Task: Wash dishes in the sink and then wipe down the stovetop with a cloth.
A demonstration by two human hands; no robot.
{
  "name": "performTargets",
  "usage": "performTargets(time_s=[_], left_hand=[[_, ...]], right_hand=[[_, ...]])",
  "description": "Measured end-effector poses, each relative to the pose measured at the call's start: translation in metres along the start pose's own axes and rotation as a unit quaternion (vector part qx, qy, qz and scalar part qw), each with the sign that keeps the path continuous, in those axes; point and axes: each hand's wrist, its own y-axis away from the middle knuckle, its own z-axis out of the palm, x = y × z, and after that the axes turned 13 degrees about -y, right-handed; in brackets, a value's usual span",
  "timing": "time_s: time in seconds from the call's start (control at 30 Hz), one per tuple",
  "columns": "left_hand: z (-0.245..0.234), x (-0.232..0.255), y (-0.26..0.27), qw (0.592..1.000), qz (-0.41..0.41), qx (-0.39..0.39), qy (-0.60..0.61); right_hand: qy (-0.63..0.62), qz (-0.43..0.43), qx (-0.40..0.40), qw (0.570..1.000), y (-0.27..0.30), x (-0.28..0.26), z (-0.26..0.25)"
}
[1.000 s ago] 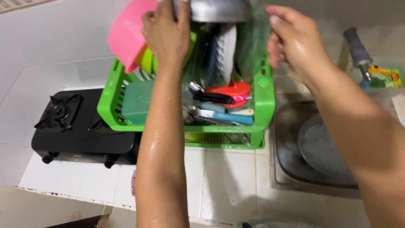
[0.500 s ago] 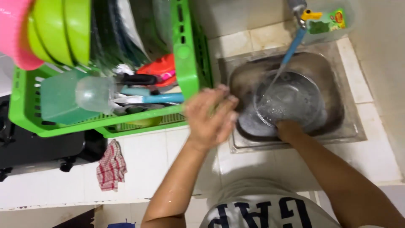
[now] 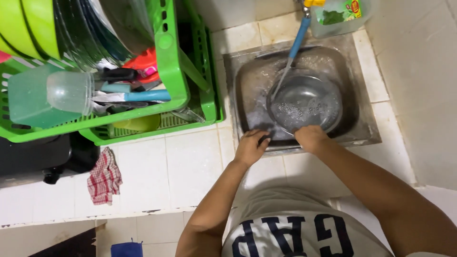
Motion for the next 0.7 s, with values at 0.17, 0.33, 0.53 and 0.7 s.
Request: performTargets(time_s=[0.17, 0.33, 0.53, 0.7], left_hand=[[0.022, 0.007, -0.002, 0.999, -0.035, -0.016, 0.018], [0.054, 0.0, -0.012, 0.999, -0.032, 0.001, 0.028], [0.03, 0.032, -0.031, 0.978, -0.183, -0.048, 0.087], [0.038, 0.027, -0.046, 0.977, -0.171, -0.003, 0.124]], right_hand=[[0.017, -0.022, -0.007, 1.0, 0.024, -0.003, -0.015], [0.016, -0.035, 0.002, 0.999, 0.031, 0.003, -0.019], [0.011, -0.05, -0.035, 0.998, 0.051, -0.005, -0.059], [-0.001, -0.038, -0.033, 0.999, 0.054, -0.002, -0.093]])
